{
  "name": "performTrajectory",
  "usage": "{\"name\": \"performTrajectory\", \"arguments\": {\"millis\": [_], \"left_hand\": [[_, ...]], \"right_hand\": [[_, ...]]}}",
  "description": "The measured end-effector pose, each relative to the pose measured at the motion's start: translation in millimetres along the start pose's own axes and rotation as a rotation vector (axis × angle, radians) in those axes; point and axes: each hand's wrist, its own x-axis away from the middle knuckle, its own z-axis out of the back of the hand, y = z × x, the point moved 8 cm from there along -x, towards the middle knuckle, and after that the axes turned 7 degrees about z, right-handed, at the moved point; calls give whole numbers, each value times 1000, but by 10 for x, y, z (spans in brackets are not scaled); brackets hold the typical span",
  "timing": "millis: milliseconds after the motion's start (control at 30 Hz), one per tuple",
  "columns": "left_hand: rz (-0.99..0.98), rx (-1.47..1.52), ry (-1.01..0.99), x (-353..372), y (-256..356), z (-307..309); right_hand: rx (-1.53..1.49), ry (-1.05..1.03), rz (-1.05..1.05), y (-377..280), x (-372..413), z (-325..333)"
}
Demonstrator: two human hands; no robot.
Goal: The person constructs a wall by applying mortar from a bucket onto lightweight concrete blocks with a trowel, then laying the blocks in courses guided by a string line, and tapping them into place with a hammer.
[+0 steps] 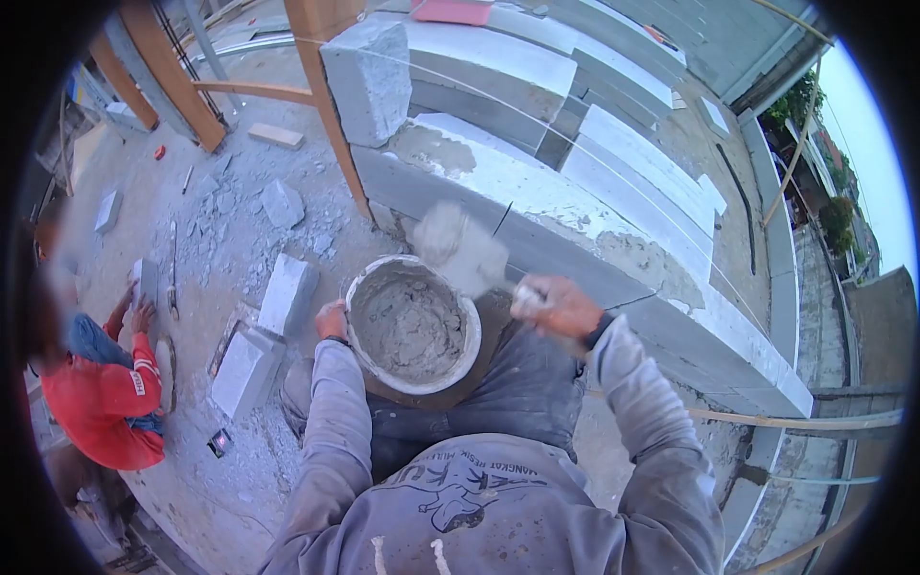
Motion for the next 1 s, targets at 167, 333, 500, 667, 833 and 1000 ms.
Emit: {"name": "performTrajectory", "arguments": {"millis": [167, 333, 500, 667, 833, 1000], "left_hand": [[-27, -16, 3, 90, 107, 34], [4, -45, 3, 145, 188, 61], [27, 34, -21, 83, 76, 31], [-35, -85, 37, 68, 142, 55], [-43, -101, 41, 103, 183, 70], [-60, -167, 59, 197, 275, 61]], "right_hand": [[675, 400, 230, -672, -81, 793], [1176, 518, 116, -484, -33, 1178], [1217, 623, 118, -202, 606, 1340], [1252, 699, 42, -8, 1085, 1425], [1199, 732, -41, 61, 1142, 1430], [1308, 880, 239, -31, 794, 1113]]}}
